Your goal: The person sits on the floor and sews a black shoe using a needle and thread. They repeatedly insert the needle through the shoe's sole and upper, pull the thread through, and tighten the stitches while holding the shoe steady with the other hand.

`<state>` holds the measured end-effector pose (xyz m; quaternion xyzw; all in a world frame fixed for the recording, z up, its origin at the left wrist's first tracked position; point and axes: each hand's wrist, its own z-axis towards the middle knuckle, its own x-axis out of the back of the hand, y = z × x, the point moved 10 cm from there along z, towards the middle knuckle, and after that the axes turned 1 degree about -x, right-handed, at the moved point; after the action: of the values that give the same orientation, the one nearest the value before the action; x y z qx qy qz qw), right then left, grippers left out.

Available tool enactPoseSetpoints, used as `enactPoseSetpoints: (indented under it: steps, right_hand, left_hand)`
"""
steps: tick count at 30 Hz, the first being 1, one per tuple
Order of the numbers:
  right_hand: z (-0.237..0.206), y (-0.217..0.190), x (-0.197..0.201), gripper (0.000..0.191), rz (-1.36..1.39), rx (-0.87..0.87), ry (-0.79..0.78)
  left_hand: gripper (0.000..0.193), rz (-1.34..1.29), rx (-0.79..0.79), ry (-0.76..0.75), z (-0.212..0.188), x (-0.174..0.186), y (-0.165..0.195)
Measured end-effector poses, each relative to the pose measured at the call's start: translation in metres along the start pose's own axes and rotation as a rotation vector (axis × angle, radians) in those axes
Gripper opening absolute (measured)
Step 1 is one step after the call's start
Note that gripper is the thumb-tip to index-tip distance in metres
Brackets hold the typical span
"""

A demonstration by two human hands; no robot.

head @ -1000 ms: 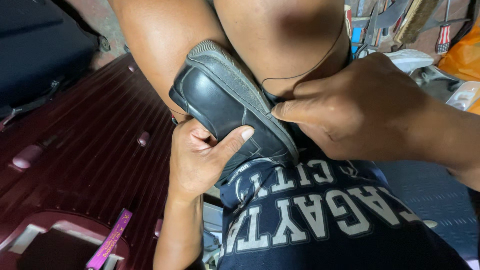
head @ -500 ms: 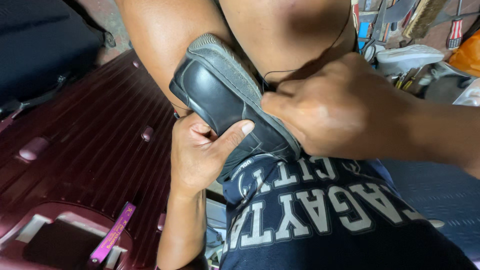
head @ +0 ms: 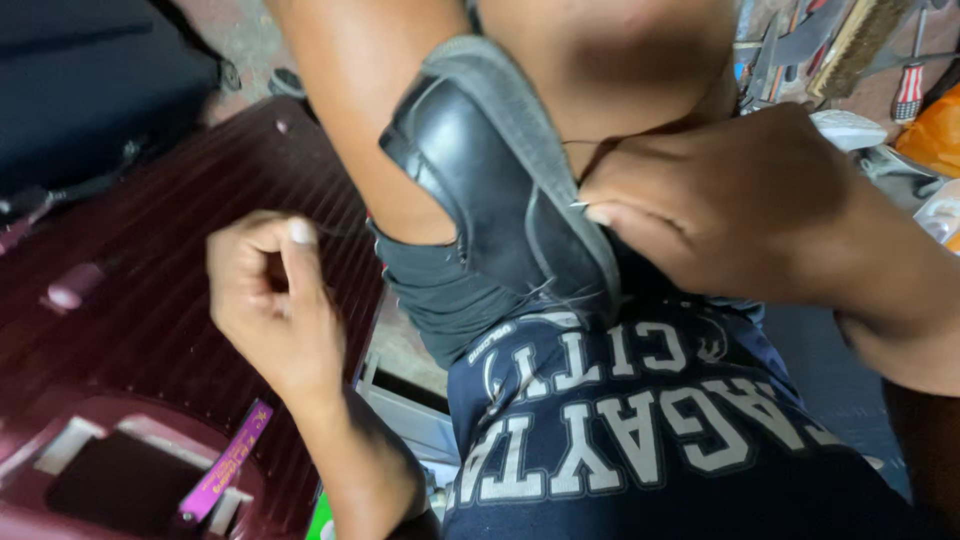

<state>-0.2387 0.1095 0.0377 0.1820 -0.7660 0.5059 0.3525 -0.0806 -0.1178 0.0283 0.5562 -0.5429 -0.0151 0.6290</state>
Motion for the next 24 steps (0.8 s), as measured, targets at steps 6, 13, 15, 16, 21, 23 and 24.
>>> enactPoseSetpoints:
  steps: [6, 13, 15, 16, 21, 23, 24]
  right_hand:
    - [0.002, 0.008, -0.006, 0.011, 0.081, -0.098, -0.052]
    - [0.004, 0.002, -0.004, 0.01, 0.089, -0.02, -0.021]
    - [0.005, 0.002, -0.001, 0.008, 0.096, -0.044, -0.005]
    - [0.005, 0.0, 0.001, 0.007, 0.1, -0.04, 0.003]
    - [0.004, -0.005, 0.009, 0.007, 0.164, -0.017, 0.024]
    - [0.003, -0.007, 0.011, 0.007, 0.172, 0.008, 0.021]
    - [0.002, -0.005, 0.01, 0.01, 0.179, -0.007, 0.006]
  left_hand:
    - [0.033, 0.236, -0.444, -0.117, -0.015, -0.018, 0.053]
    - [0.019, 0.143, -0.53, -0.18, -0.018, -0.036, 0.044]
    - [0.01, -0.167, -0.394, -0.301, -0.018, -0.037, 0.027]
    - [0.008, -0.421, -0.284, -0.361, -0.016, -0.037, 0.017]
    - [0.014, -1.437, 0.242, -0.546, -0.012, -0.06, 0.002]
    - [0.015, -1.183, 0.237, -0.562, -0.009, -0.068, 0.007]
    - [0.014, -0.917, 0.213, -0.574, -0.009, -0.073, 0.008]
